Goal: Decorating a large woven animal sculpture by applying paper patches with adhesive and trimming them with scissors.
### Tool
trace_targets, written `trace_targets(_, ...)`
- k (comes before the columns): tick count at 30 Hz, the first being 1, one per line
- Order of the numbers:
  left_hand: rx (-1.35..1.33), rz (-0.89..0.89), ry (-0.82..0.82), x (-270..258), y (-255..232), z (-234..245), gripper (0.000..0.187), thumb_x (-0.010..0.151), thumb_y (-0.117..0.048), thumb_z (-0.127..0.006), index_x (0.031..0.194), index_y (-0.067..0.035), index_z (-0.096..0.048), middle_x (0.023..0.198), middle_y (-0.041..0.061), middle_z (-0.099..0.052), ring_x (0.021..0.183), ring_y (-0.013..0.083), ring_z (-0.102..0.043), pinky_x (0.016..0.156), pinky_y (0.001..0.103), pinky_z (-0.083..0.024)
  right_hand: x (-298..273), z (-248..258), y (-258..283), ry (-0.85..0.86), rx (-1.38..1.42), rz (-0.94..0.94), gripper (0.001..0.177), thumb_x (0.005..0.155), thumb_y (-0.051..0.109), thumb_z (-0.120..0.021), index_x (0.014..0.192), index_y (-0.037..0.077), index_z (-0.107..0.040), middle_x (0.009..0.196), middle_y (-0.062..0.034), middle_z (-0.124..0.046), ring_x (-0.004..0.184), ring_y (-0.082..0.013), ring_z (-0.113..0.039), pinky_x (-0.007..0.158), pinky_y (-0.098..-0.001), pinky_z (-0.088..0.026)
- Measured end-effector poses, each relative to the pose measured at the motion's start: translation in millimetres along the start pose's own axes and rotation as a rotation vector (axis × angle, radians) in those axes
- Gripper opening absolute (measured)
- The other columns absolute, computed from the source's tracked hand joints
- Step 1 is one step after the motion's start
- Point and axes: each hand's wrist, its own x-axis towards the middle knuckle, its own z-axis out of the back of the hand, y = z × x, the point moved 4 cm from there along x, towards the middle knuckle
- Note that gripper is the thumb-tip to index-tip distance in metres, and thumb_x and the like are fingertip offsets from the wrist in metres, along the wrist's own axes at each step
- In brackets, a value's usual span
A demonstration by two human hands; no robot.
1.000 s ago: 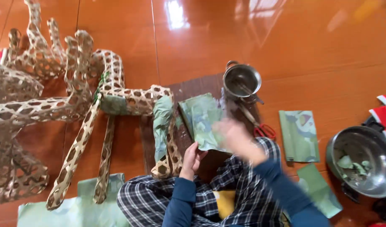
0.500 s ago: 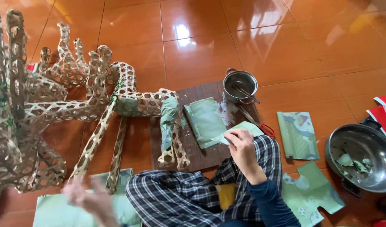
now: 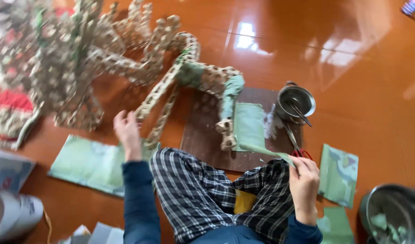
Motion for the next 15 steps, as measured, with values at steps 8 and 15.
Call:
trace_targets(8, -0.160, 0.346, 0.218, 29.2, 78.5, -61.0, 0.030, 0.102, -0.024, -0.073, 0.116, 0.002, -0.081, 0.086, 0.008, -0.075, 0.063, 0.0126, -0.064, 0.057, 0.025, -0.056, -5.2, 20.2, 4.1, 0.015, -0.018, -0.041, 0.015, 0.100, -0.006, -0.080, 0.115, -0.006, -0.079, 0.115, -0.0159, -0.075, 0.097, -0.0298, -0.068, 0.087, -0.0402, -0.056)
trace_targets(15, -0.239, 0.467, 0.424, 0.0, 53.2, -152.3, 0.020, 0.103, -0.015, -0.072, 0.121, -0.007, -0.073, 0.091, 0.008, -0.073, 0.065, 0.0141, -0.061, 0.052, 0.029, -0.048, -1.1, 22.4, 18.7, 0.046, 0.002, -0.033, 0.016, 0.100, -0.005, -0.081, 0.115, -0.006, -0.079, 0.116, -0.0154, -0.074, 0.097, -0.0298, -0.067, 0.088, -0.0404, -0.056)
